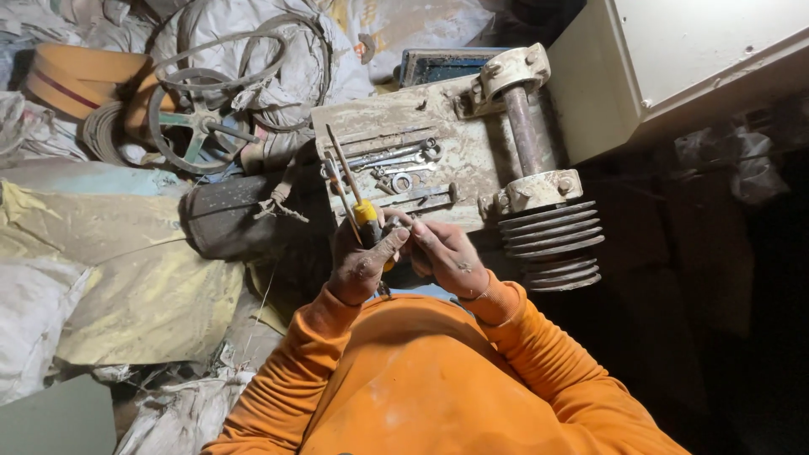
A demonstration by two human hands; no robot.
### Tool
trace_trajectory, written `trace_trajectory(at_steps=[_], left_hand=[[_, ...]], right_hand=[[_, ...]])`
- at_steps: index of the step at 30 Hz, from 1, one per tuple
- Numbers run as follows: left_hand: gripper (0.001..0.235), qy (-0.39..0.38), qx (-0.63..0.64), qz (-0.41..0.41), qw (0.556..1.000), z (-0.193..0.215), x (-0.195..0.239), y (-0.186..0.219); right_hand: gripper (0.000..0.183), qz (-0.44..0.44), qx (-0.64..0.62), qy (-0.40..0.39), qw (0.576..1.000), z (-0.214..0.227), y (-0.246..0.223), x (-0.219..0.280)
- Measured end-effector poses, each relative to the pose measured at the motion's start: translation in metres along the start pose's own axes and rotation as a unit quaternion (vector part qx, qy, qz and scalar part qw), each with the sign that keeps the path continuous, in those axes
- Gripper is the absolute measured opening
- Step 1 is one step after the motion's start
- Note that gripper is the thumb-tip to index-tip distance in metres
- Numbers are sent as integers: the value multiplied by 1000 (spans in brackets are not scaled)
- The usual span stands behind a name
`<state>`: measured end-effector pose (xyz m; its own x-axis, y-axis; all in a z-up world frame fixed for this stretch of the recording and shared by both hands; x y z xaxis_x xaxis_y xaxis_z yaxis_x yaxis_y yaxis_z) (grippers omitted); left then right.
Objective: The person uses a wrench and a screwdriver to work on fasteners on a dusty machine base, loosening and tightening bolts across the metal plate and adjusting components by hand.
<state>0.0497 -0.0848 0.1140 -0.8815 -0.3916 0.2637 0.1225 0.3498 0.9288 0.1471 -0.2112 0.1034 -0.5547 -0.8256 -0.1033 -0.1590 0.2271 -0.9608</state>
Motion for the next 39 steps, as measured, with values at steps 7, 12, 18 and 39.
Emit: trace_trajectory(at_steps=[7,12,18,39], left_hand=[[13,52,123,-13,991,11,-16,-16],[13,132,229,104,959,18,-30,-59],[37,125,167,64,976,33,-44,-109],[52,196,116,175,958,94,-79,-167]], right_hand=[[40,-25,-91,-20,995,-7,37,10],[25,-31,86,-25,995,-26,14,6],[31,-101,105,6,989,-15,52,13],[46,-75,329,-13,941,-17,89,-24]])
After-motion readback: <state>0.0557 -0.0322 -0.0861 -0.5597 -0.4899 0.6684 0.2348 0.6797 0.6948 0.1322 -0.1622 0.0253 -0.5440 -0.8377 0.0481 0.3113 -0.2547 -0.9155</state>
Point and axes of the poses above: each hand's wrist, its own x-axis away from the middle knuckle, its own z-axis out of the back of the hand, y = z × x, the point moved 5 cm from there along -x, towards the middle knuckle, and after that the axes turned 14 degrees about z, right-handed, at the moved point
